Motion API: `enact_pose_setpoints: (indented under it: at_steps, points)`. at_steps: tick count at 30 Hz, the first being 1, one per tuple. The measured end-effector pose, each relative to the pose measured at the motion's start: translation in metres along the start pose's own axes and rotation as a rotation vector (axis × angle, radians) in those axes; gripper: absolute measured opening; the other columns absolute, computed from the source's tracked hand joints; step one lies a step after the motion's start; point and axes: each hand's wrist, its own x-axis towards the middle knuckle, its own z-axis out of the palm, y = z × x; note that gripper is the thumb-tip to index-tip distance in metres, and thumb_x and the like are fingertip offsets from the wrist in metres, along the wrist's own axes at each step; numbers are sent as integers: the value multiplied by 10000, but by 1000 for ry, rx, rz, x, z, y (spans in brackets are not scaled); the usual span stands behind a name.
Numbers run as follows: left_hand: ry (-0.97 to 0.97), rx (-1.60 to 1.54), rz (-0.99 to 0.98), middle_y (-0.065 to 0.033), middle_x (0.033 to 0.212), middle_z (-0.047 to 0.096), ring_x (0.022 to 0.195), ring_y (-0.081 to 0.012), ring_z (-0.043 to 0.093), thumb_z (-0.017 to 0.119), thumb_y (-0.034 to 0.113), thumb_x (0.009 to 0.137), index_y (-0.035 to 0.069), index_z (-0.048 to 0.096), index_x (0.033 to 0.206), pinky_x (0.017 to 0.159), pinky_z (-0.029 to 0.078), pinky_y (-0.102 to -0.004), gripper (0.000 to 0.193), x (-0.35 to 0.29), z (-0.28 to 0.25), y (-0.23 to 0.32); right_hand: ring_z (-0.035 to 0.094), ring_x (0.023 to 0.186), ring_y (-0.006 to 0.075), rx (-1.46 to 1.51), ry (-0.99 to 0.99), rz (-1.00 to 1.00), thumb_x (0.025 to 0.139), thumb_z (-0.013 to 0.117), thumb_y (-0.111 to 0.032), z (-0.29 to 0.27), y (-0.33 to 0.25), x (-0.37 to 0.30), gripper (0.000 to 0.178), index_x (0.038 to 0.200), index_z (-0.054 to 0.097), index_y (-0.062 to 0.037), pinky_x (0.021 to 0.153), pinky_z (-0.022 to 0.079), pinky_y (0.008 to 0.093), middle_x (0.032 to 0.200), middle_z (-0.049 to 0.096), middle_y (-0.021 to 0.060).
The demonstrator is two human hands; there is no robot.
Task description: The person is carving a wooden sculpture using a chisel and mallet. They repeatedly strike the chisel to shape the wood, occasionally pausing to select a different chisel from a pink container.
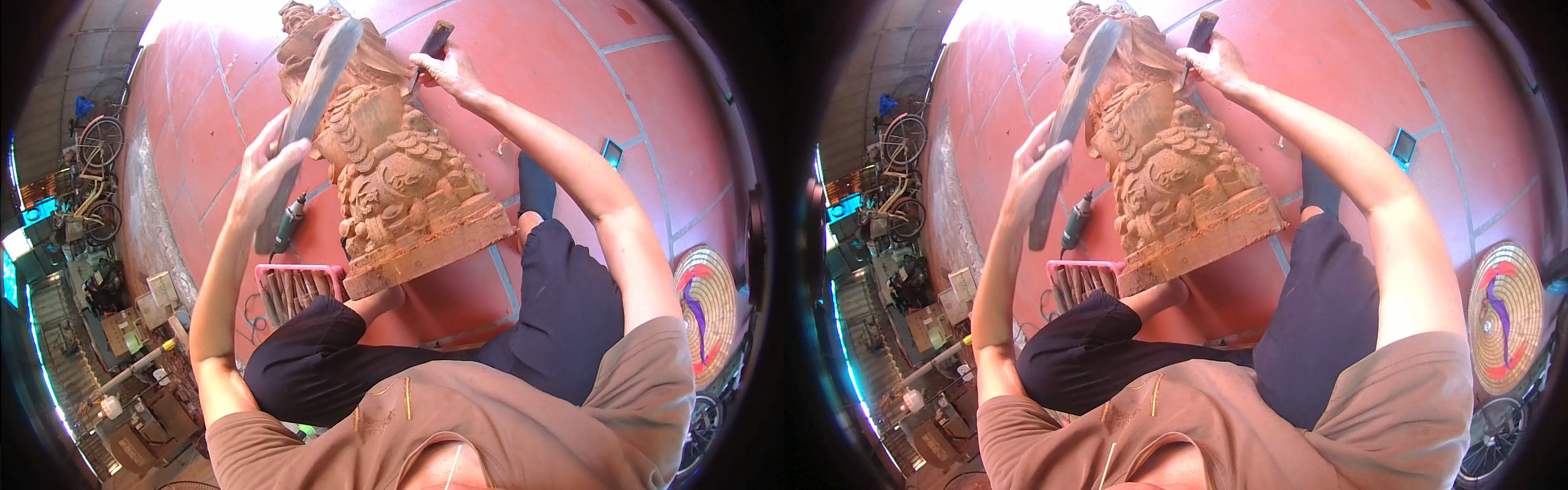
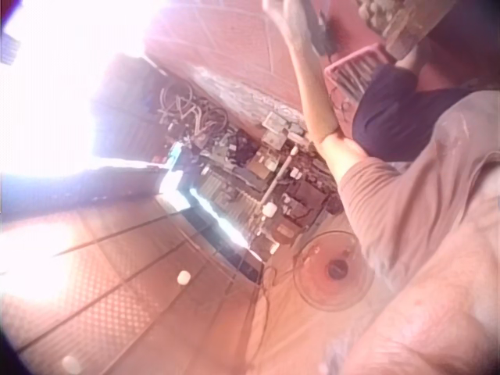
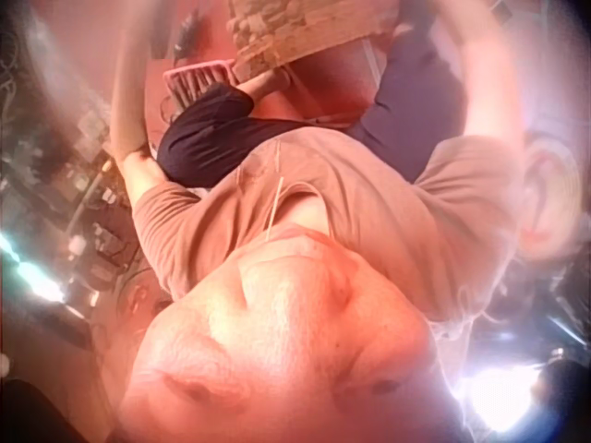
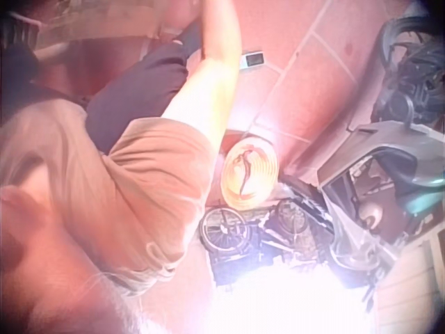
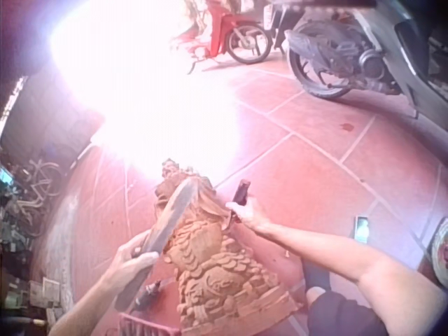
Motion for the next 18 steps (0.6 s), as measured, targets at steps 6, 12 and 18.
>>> enact_pose_setpoints:
  at_steps: [6,12,18]
  points:
    - [18,-76,-117,-8,840,608,670,-65,522,669,142,878,41,431,1437,582,427,-228,616,-21,11,-28,653,703,123,-34,-42,34,860,728,-335,2,-5,3,410,1048,572,-5,656,576,282,899,648,75]
    - [-39,8,51,-28,900,633,704,-76,540,688,196,864,41,431,1437,613,440,-245,647,-2,23,-14,643,657,120,-82,-17,-9,848,720,-259,8,-7,2,337,999,572,3,596,565,276,823,631,67]
    - [-1,333,334,-227,1292,597,1251,-301,544,708,276,849,51,406,1443,1028,415,-410,703,32,31,31,648,643,131,-152,-26,-132,842,714,-244,10,-5,2,334,985,581,28,611,561,288,808,646,89]
